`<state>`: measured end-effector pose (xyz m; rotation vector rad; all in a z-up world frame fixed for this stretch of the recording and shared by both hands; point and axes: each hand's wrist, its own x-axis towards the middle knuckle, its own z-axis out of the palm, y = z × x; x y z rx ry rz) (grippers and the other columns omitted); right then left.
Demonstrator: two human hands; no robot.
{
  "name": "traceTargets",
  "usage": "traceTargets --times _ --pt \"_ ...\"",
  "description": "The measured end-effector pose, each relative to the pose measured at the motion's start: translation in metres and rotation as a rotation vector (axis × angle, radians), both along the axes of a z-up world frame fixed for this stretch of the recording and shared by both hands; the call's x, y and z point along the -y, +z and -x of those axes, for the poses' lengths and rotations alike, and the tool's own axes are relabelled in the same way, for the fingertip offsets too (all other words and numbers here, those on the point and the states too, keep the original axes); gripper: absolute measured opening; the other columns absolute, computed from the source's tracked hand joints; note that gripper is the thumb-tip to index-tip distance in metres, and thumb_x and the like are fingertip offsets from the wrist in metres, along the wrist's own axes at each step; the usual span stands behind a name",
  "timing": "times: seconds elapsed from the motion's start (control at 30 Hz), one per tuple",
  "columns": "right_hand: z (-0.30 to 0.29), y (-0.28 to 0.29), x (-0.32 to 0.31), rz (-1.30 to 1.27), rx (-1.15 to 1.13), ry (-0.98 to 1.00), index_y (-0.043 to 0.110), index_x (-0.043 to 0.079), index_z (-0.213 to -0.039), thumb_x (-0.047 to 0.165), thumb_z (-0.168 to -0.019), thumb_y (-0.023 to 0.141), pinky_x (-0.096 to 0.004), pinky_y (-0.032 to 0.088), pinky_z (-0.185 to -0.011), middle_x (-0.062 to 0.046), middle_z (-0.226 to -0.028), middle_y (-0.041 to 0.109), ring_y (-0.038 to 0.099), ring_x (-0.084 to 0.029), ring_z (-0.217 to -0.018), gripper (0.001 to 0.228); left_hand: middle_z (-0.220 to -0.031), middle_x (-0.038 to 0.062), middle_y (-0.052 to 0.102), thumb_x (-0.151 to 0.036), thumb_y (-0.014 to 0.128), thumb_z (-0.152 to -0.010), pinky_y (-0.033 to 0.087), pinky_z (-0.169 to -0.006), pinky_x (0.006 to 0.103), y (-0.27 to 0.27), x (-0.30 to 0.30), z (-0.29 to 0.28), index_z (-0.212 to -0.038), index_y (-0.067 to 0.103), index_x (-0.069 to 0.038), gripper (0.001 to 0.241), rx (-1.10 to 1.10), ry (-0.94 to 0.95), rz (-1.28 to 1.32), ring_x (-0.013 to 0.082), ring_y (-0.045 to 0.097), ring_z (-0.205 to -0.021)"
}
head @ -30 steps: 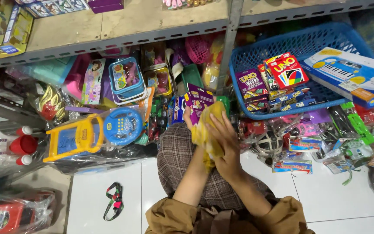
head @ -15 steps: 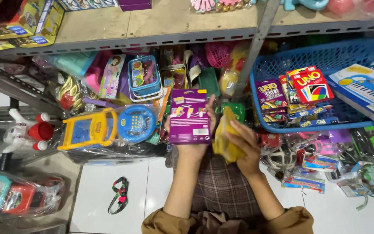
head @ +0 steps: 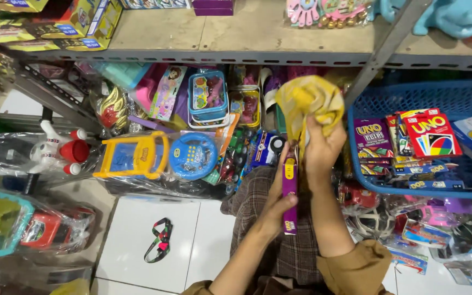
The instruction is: The person is wiping down toy boxes with a cloth and organizing them on the shelves.
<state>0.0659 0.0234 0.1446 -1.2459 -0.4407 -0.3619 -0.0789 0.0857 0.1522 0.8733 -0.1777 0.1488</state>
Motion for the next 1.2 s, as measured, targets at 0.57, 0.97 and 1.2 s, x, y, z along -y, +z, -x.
traceTargets --times 0.57,0.97,1.2 --pt "-0.031 -0.015 -0.066 -0.626 -0.175 -0.225 0.051 -0.002 -0.144 0.009 -0.109 0.057 -0.043 0.052 -0.113 -0.014 -0.143 0.060 0.063 -0.026 -0.127 0.037 -0.141 0.026 0.031 -0.034 0.096 -0.075 0.039 -0.117 0.0512 0.042 -0.229 -0.245 -0.144 0.019 0.006 0.111 0.029 0.904 -1.140 0.0441 0.040 -0.135" --pt "-0.039 -0.005 -0.083 -0.554 -0.215 -0.286 0.053 -0.001 -0.143 0.010 -0.108 0.061 -0.045 0.053 -0.112 -0.014 -0.143 0.061 0.065 -0.027 -0.126 0.038 -0.115 0.026 0.051 -0.052 0.095 -0.049 0.053 -0.087 0.0508 0.105 -0.257 -0.386 -0.136 0.029 0.000 0.121 -0.320 1.270 -1.613 0.0419 0.062 -0.102" --pt "-0.054 -0.027 -0.078 -0.519 -0.197 -0.271 0.049 -0.001 -0.150 0.013 -0.112 0.063 -0.045 0.052 -0.117 -0.014 -0.148 0.059 0.063 -0.027 -0.131 0.043 -0.127 0.027 0.052 -0.063 0.089 -0.061 0.051 -0.095 0.0501 0.103 -0.271 -0.379 -0.132 0.037 0.006 0.112 -0.350 1.157 -1.485 0.0422 0.060 -0.113"
